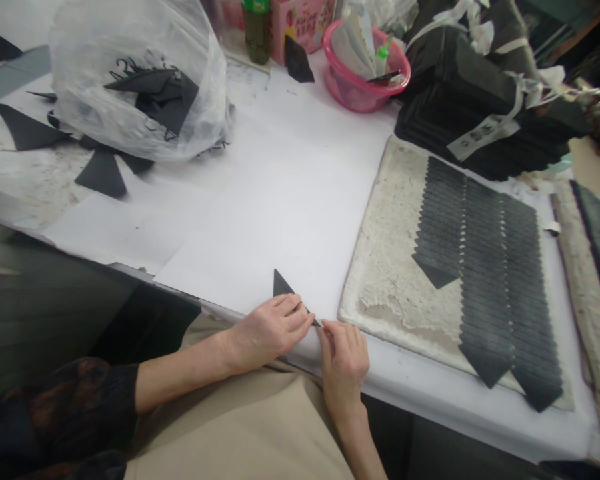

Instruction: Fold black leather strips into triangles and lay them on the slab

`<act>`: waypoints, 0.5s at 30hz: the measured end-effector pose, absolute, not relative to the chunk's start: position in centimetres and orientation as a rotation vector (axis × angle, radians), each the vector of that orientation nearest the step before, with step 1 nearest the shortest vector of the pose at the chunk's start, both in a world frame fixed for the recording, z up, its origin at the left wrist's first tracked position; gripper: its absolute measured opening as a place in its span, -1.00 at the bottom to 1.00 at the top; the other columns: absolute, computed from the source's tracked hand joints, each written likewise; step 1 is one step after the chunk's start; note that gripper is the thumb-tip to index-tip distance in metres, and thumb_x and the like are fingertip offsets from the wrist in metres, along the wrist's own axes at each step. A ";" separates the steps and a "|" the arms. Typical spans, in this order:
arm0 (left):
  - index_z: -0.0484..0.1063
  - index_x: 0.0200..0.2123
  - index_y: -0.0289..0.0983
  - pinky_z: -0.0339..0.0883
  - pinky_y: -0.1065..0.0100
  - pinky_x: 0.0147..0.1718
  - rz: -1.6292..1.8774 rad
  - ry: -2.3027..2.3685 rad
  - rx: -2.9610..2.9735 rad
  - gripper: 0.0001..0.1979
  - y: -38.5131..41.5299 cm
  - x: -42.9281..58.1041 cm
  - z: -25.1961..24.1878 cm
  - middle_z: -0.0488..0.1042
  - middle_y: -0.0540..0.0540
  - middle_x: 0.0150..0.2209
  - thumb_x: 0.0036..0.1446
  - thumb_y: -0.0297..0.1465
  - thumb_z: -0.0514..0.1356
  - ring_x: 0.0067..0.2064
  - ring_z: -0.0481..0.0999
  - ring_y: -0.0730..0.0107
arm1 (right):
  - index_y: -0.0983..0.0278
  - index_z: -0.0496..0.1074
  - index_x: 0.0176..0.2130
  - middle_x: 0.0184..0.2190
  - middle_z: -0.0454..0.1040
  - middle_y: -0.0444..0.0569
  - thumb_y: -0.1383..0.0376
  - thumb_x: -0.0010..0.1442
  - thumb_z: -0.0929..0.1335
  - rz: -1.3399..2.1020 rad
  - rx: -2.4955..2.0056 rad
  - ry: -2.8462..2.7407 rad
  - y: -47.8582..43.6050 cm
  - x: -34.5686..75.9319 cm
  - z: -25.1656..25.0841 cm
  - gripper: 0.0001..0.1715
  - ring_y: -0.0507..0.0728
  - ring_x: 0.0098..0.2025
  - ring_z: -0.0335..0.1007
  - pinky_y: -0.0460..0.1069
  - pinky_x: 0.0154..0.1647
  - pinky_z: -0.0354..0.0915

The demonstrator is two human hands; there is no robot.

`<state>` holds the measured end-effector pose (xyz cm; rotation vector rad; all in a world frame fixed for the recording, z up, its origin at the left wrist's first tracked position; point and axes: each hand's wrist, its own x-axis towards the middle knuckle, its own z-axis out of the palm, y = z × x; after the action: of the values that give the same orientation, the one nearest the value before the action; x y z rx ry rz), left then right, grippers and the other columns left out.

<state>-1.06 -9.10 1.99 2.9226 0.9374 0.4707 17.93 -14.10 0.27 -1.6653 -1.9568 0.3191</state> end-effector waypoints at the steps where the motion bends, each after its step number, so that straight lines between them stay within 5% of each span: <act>1: 0.37 0.02 -0.38 0.41 0.17 -0.02 0.477 0.935 2.922 -0.75 -9.1 -1.0 2.0 0.47 -0.21 -0.10 0.29 -0.52 0.11 0.04 0.42 0.13 | 0.24 0.45 -0.20 -0.32 0.47 -0.05 0.33 0.32 0.31 0.322 -1.669 -1.955 -14.1 17.9 0.2 -0.90 0.10 -0.26 0.31 0.02 -0.19 0.19; 15: 0.37 0.04 -0.35 0.45 0.16 -0.04 0.508 0.928 2.907 -0.75 -9.1 -1.2 1.3 0.47 -0.21 -0.09 0.30 -0.49 0.10 0.04 0.42 0.11 | 0.22 0.48 -0.18 -0.34 0.45 -0.04 0.42 0.29 0.33 0.229 -1.607 -2.091 -14.3 18.3 0.2 -0.85 0.10 -0.29 0.28 0.02 -0.22 0.20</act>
<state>-1.24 -9.15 1.30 2.9071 0.9278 0.5083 18.34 -14.27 0.24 -1.6071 -2.0909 0.2288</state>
